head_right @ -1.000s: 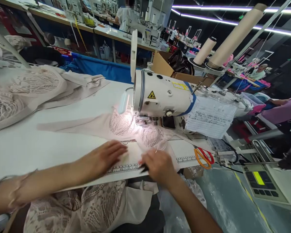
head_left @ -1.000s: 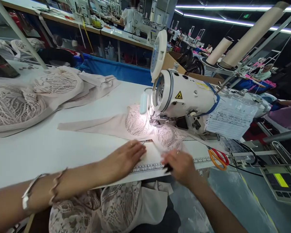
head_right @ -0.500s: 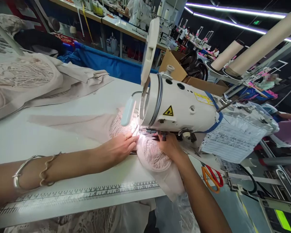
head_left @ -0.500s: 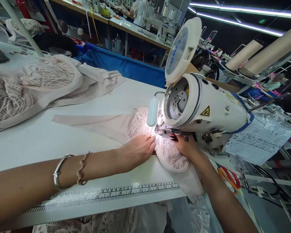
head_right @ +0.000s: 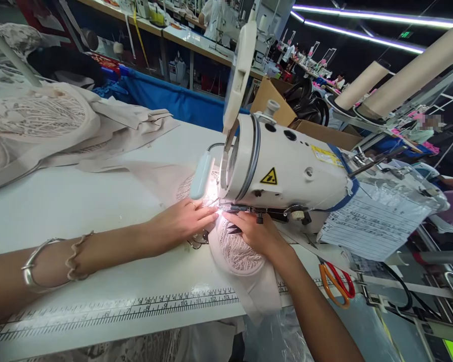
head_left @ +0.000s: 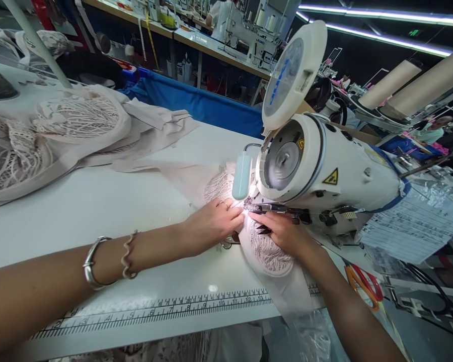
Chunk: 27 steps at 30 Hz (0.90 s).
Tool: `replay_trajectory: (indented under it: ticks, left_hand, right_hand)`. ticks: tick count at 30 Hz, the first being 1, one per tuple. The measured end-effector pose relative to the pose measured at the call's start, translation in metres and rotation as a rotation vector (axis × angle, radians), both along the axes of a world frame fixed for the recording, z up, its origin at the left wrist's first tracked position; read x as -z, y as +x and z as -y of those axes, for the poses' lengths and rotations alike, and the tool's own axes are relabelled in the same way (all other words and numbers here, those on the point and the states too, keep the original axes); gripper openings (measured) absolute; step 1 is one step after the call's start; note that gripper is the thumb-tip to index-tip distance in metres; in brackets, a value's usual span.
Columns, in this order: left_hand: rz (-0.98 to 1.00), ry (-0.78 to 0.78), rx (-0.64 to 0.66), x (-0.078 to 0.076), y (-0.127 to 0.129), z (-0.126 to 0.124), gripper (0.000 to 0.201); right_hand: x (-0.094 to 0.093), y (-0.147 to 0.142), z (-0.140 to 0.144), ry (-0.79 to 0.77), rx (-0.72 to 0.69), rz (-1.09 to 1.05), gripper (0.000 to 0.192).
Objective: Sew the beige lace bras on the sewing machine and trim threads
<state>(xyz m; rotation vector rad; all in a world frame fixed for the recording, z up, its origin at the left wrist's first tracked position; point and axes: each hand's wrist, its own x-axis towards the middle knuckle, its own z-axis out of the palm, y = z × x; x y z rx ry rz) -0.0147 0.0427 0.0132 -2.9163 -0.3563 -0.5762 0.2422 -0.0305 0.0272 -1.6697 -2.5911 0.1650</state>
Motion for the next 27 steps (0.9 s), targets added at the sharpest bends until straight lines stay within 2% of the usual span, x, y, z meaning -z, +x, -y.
replay_trajectory:
  ticks: [4, 10, 16, 19, 23, 25, 26, 27]
  left_hand:
    - [0.060, -0.057, 0.054, 0.000, -0.001, -0.011, 0.031]
    - [0.099, -0.165, 0.053, 0.002, 0.000, -0.021, 0.034]
    - [0.075, -0.162, 0.039, 0.001, 0.001, -0.023, 0.033]
    - [0.056, -0.118, -0.058, -0.003, 0.004, -0.008, 0.037]
    - [0.003, -0.123, -0.169, -0.007, 0.012, 0.028, 0.024]
    - [-0.037, -0.083, -0.214, -0.003, 0.016, 0.043, 0.038]
    - [-0.043, -0.048, -0.234, 0.000, 0.017, 0.048, 0.043]
    - [-0.043, -0.014, -0.245, 0.003, 0.018, 0.051, 0.045]
  right_hand:
    - [0.000, -0.004, 0.001, 0.009, 0.018, 0.004, 0.054]
    - [-0.009, -0.015, 0.005, 0.018, 0.090, 0.038, 0.048]
    - [-0.012, -0.021, 0.004, 0.000, 0.141, 0.040, 0.027]
    - [-0.009, -0.025, -0.002, -0.029, 0.236, -0.058, 0.008]
    - [-0.002, -0.026, -0.006, 0.005, 0.404, -0.088, 0.019]
    - [0.001, -0.023, -0.003, 0.044, 0.404, -0.110, 0.007]
    - [0.001, -0.022, -0.001, 0.058, 0.376, -0.129, 0.009]
    - [0.001, -0.020, 0.002, 0.068, 0.329, -0.144, 0.023]
